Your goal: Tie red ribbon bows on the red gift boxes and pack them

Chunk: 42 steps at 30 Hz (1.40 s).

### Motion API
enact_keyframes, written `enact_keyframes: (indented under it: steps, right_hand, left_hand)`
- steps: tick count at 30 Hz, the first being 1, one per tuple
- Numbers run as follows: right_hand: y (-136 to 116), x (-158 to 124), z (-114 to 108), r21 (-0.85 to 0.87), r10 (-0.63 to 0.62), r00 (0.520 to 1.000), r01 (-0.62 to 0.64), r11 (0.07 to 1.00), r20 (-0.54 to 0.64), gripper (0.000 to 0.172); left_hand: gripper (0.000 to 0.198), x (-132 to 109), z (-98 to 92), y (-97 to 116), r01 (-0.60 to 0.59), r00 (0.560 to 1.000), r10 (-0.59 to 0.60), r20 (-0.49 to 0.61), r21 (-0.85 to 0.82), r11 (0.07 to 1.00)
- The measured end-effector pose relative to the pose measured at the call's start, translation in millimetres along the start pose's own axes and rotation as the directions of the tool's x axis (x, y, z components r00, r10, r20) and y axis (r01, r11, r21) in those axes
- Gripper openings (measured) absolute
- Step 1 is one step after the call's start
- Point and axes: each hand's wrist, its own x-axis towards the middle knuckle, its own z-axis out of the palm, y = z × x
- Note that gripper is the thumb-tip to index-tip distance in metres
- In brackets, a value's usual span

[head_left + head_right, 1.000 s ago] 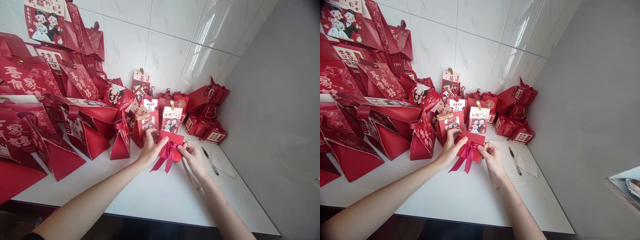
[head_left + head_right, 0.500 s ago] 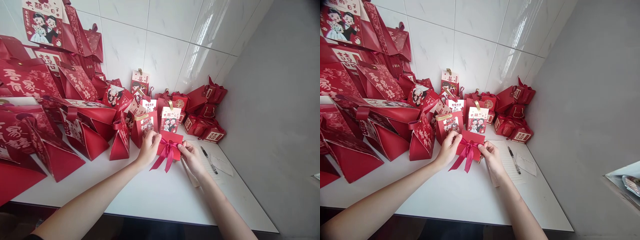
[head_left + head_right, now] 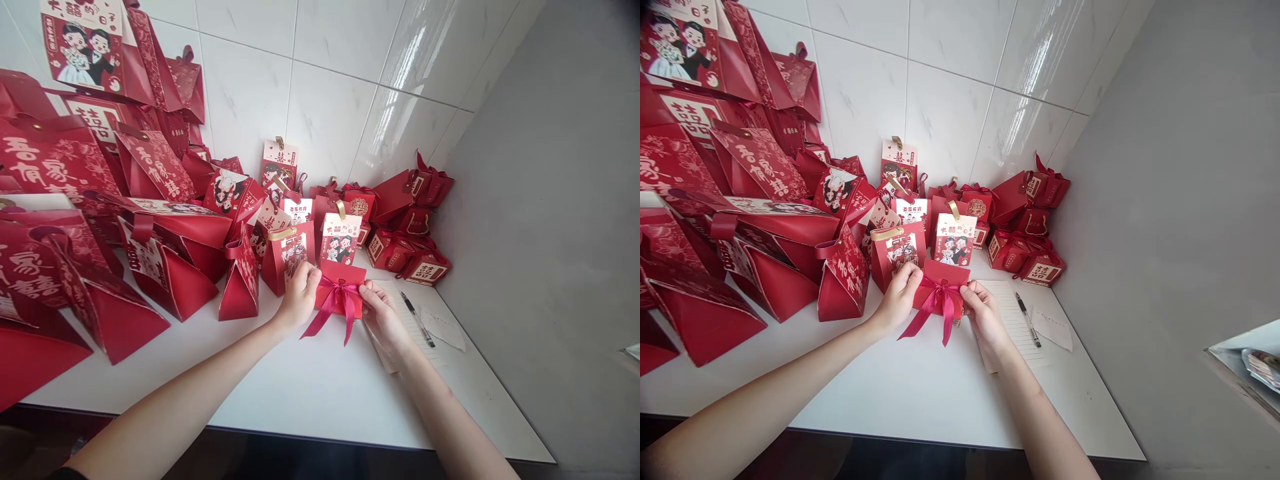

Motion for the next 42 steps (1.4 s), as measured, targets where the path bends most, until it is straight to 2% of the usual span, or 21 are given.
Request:
enact_keyframes:
  steps: [6,11,13,16,17,19,22,25,29,33,36,38,40,42]
  right_hand:
    - [1,2,-2,-0.033,0.004,1.000,-0.004,0.999,-0.025,0.043]
    - [5,4,-4,-0.074,-0.047,0.999,0.045,0.996,-0.025,0.044]
    - [4,4,-4,-0.134,-0.094,0.994,0.086,0.987,-0.051,0.041]
    - [4,3,-5,-0.299,-0.273,0.956,0.232,0.925,-0.103,0.031]
    - [5,3,-7,-0.355,-0.332,0.937,0.276,0.893,-0.106,0.034]
    - [7,4,-11,-0.429,-0.391,0.917,0.324,0.843,-0.076,0.053]
    - [10,5,-17,-0.456,-0.346,0.938,0.323,0.829,0.035,0.087]
    - [11,3,-18,-0.442,-0.250,0.954,0.297,0.846,0.163,0.106]
    - [11,2,-15,-0.512,-0.222,0.945,0.318,0.798,0.242,0.110]
    - [12,4,-16,-0.583,-0.256,0.935,0.353,0.732,0.245,0.099]
    - [14,5,-17,-0.611,-0.314,0.919,0.392,0.688,0.236,0.092]
    - [15,6,-16,-0.648,-0.373,0.897,0.433,0.627,0.238,0.091]
    - [15,6,-15,-0.706,-0.439,0.865,0.468,0.531,0.242,0.093]
    - [15,6,-15,-0.761,-0.509,0.821,0.498,0.416,0.259,0.095]
  left_hand:
    - [0.026,0,0.1,1,0.025,1.000,-0.025,0.000,-0.016,1.000]
    - [0.024,1,0.0,0,0.081,0.997,-0.080,0.022,-0.050,0.995]
    - [0.023,2,-0.5,0,0.075,0.997,-0.075,0.013,-0.052,0.996]
    - [0.022,2,-1.4,1,0.054,0.998,-0.054,0.013,-0.047,0.997]
    - [0.022,2,-1.6,1,0.052,0.998,-0.051,0.020,-0.044,0.998]
    - [0.022,3,-1.8,1,0.049,0.998,-0.048,0.031,-0.041,0.998]
    - [0.023,3,-1.6,-1,0.047,0.998,-0.045,0.036,-0.069,0.997]
    - [0.024,3,-1.1,-3,0.049,0.999,-0.046,0.024,-0.106,0.993]
    - [0.025,3,-1.1,-3,0.061,0.998,-0.064,-0.019,-0.118,0.991]
    - [0.025,3,-1.3,-1,0.043,0.997,-0.049,-0.055,-0.104,0.994]
    - [0.023,1,-1.0,1,-0.026,0.995,0.017,-0.093,-0.090,0.996]
    - [0.021,0,-1.1,3,-0.125,0.984,0.116,-0.135,-0.066,0.990]
    - [0.021,-2,-1.7,5,-0.265,0.950,0.259,-0.176,-0.009,0.964]
    - [0.022,-5,-2.4,7,-0.424,0.882,0.433,-0.187,0.087,0.901]
